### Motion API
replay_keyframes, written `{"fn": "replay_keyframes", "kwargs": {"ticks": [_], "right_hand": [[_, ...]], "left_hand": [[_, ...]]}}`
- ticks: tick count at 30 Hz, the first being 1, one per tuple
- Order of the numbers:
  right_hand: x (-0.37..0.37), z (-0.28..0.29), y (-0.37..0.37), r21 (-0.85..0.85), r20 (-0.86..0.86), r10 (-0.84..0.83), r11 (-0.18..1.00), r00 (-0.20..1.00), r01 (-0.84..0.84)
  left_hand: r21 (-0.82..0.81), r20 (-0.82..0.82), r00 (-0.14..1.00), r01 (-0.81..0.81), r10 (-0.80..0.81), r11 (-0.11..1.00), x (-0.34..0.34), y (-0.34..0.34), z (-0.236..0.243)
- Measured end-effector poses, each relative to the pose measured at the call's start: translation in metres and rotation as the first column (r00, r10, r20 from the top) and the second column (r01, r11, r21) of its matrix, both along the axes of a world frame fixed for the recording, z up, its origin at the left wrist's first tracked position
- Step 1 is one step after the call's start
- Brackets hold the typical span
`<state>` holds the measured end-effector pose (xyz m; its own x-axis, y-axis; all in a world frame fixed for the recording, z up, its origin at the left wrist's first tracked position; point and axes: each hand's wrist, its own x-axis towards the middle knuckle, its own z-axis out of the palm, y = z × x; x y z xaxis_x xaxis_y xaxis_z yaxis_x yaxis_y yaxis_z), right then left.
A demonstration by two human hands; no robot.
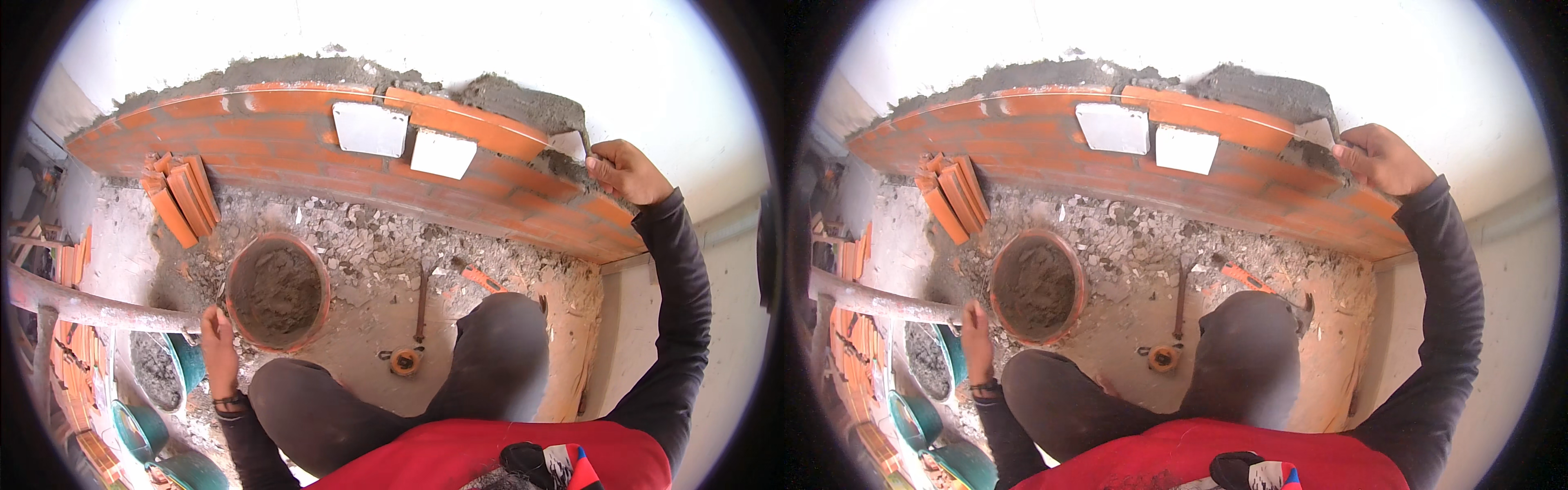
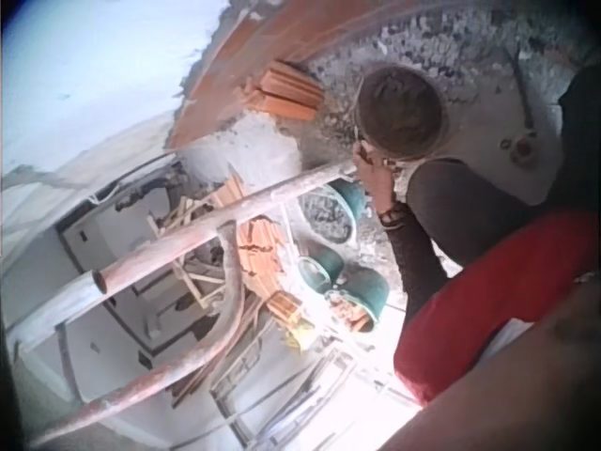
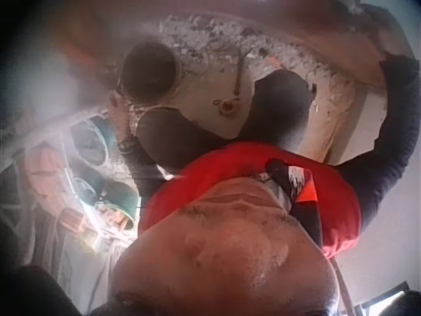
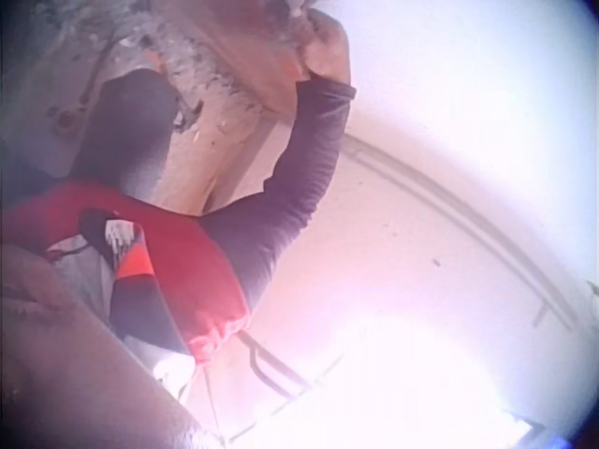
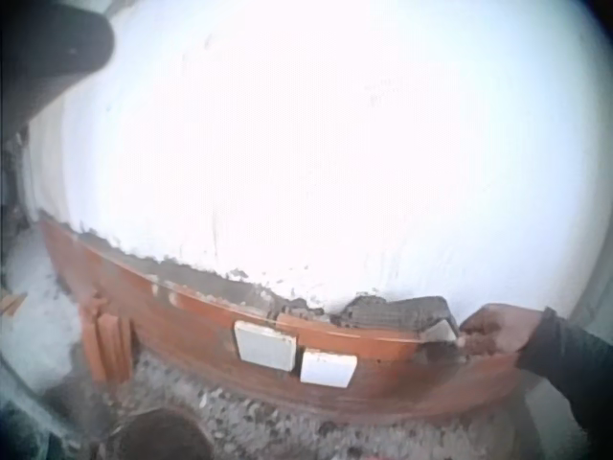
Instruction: The person applies mortar to a wall and lays bricks using a trowel and a brush.
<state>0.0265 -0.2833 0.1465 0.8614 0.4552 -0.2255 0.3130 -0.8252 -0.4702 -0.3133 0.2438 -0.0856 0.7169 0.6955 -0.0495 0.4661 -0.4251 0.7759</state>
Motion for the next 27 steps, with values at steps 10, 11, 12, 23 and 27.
{"fn": "replay_keyframes", "kwargs": {"ticks": [10,11,12,23,27], "right_hand": [[0.001,0.018,-0.008,-0.165,0.244,0.202,0.973,0.948,-0.164],[0.002,0.017,-0.007,-0.159,0.236,0.202,0.973,0.950,-0.168],[0.002,0.019,-0.007,-0.169,0.233,0.204,0.971,0.951,-0.167],[-0.012,0.022,-0.014,-0.264,0.311,0.174,0.960,0.935,-0.091],[-0.017,0.023,-0.017,-0.282,0.358,0.164,0.957,0.919,-0.061]], "left_hand": [[0.153,0.234,0.501,0.828,-0.833,0.540,0.186,-0.185,0.126],[0.187,0.214,0.508,0.817,-0.834,0.545,0.203,-0.204,0.117],[0.213,0.231,0.538,0.785,-0.811,0.581,0.223,-0.222,0.106],[0.340,0.303,0.675,0.582,-0.673,0.738,0.281,-0.294,0.064],[0.345,0.326,0.677,0.564,-0.660,0.750,0.285,-0.295,0.058]]}}
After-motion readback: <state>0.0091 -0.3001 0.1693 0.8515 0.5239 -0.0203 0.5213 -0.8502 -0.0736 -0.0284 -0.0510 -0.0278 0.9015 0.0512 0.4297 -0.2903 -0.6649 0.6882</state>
